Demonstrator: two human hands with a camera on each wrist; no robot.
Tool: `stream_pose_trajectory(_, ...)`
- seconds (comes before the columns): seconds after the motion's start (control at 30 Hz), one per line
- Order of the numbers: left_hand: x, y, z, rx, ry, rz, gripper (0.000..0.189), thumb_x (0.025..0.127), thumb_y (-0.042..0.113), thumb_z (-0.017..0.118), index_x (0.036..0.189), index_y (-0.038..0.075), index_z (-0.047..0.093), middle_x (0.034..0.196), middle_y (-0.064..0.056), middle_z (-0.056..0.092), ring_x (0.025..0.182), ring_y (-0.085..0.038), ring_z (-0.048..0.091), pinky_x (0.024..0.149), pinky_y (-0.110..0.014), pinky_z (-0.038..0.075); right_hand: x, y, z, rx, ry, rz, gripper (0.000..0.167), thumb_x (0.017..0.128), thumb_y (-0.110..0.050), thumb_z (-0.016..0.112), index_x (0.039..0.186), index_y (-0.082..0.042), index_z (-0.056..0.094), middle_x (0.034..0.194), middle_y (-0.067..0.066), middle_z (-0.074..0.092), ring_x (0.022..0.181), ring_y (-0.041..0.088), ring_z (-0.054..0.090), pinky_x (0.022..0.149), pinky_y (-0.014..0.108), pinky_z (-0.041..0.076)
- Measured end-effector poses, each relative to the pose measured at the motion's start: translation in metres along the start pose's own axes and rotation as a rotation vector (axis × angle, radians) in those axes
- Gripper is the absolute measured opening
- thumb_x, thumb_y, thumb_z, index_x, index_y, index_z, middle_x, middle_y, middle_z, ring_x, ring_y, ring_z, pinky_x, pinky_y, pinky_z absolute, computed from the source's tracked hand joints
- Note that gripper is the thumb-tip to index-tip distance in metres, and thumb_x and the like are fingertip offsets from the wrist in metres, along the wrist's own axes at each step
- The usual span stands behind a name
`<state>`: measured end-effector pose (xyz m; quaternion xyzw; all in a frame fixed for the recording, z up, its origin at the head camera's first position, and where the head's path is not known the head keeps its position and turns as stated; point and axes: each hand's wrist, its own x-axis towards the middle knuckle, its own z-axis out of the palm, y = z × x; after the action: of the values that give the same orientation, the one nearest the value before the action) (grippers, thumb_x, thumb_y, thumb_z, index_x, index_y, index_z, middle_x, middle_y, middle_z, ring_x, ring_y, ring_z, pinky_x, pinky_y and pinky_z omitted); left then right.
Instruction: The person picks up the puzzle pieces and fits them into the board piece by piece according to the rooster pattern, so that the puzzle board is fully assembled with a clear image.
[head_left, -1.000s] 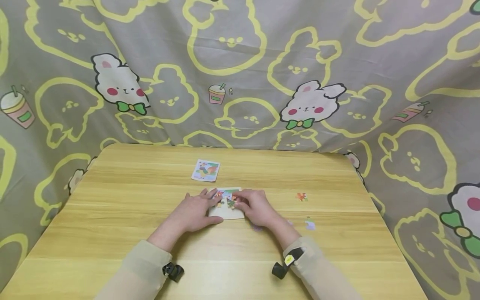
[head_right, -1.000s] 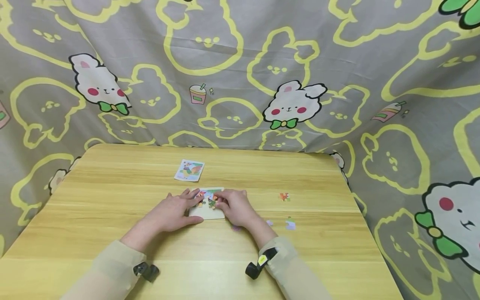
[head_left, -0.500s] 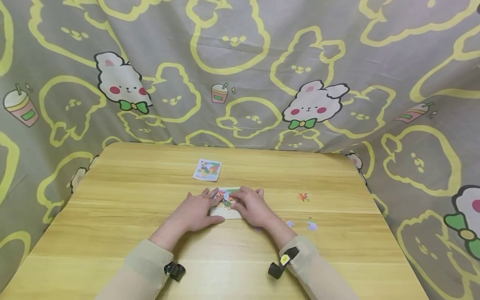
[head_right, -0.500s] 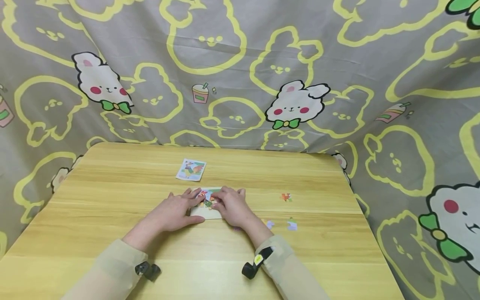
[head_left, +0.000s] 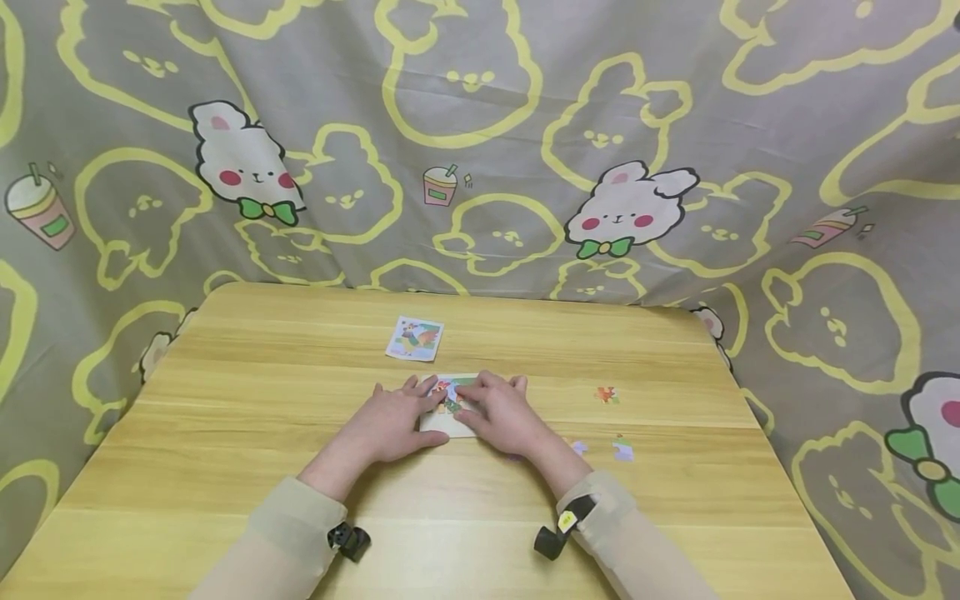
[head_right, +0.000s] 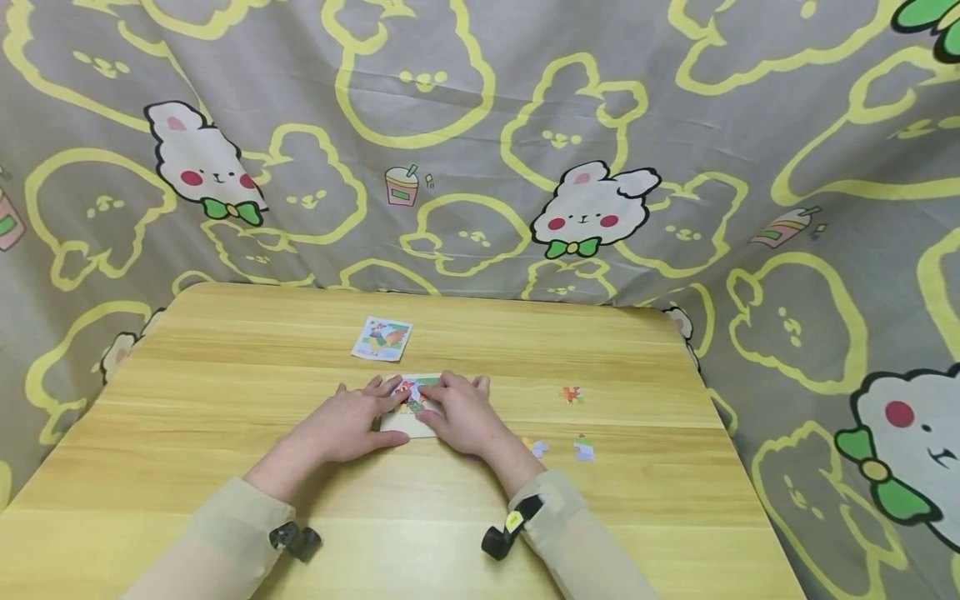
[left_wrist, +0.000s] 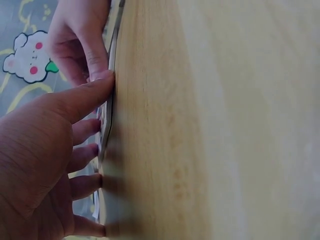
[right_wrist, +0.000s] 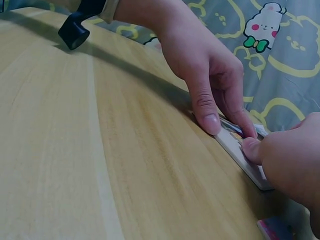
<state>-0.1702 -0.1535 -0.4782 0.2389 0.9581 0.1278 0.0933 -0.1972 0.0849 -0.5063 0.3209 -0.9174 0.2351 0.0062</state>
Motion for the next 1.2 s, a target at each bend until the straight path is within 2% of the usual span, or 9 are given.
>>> stream_pose_trajectory(0.27, 0.000, -0.002, 0.001, 0.005, 0.008, 0.025, 0.077, 0.098, 0.062, 0.067, 0.159, 0.018, 0.052, 0.167, -0.008, 0.039, 0.149, -0.044, 0.040, 0.101, -0.085, 0.033, 0.002, -0.004, -0.001, -0.067, 0.001, -0.018, 0.050, 0.103, -0.045, 0.069, 0.140, -0.012, 0.071, 0.105, -0.007, 0.060, 0.086, 0.008, 0.055, 0.088, 0.047, 0.029)
stream_pose_trajectory(0.57, 0.000, 0.001, 0.000, 0.011, -0.019, 0.003, 0.076, 0.099, 0.062, 0.065, 0.159, 0.020, 0.051, 0.169, -0.008, 0.034, 0.152, -0.044, 0.035, 0.105, -0.084, 0.031, 0.004, -0.002, 0.001, -0.129, 0.008, -0.076, 0.050, 0.105, -0.047, 0.065, 0.142, -0.014, 0.069, 0.105, -0.007, 0.059, 0.091, 0.009, 0.057, 0.089, 0.047, 0.031)
stream_pose_trajectory(0.8, 0.001, 0.006, -0.002, 0.018, -0.030, 0.011, 0.078, 0.099, 0.063, 0.065, 0.161, 0.019, 0.049, 0.170, -0.008, 0.033, 0.153, -0.044, 0.032, 0.104, -0.084, 0.031, 0.002, -0.001, 0.000, -0.109, -0.006, -0.080, 0.052, 0.105, -0.046, 0.066, 0.145, -0.013, 0.066, 0.108, -0.007, 0.058, 0.094, 0.008, 0.058, 0.092, 0.047, 0.030)
stream_pose_trajectory(0.93, 0.002, 0.007, 0.000, 0.021, -0.030, 0.014, 0.078, 0.099, 0.063, 0.065, 0.160, 0.017, 0.049, 0.169, -0.008, 0.035, 0.154, -0.042, 0.031, 0.105, -0.084, 0.031, -0.001, 0.000, -0.003, -0.063, -0.026, -0.094, 0.050, 0.105, -0.043, 0.066, 0.144, -0.012, 0.067, 0.112, -0.006, 0.059, 0.097, 0.008, 0.058, 0.091, 0.047, 0.028)
stream_pose_trajectory(1.07, 0.002, 0.007, 0.002, 0.033, -0.024, 0.005, 0.077, 0.099, 0.063, 0.065, 0.159, 0.017, 0.051, 0.169, -0.007, 0.036, 0.154, -0.042, 0.032, 0.105, -0.083, 0.032, -0.002, 0.002, -0.008, 0.003, 0.011, -0.082, 0.045, 0.104, -0.036, 0.070, 0.139, -0.008, 0.070, 0.112, -0.003, 0.059, 0.087, 0.008, 0.055, 0.091, 0.047, 0.027)
stream_pose_trajectory(1.2, 0.003, 0.007, 0.001, 0.026, -0.025, 0.003, 0.077, 0.098, 0.063, 0.066, 0.158, 0.017, 0.053, 0.169, -0.007, 0.036, 0.153, -0.042, 0.032, 0.105, -0.083, 0.032, -0.002, 0.005, -0.012, 0.014, 0.053, -0.042, 0.044, 0.103, -0.035, 0.072, 0.138, -0.007, 0.071, 0.110, -0.001, 0.059, 0.078, 0.008, 0.048, 0.091, 0.047, 0.026)
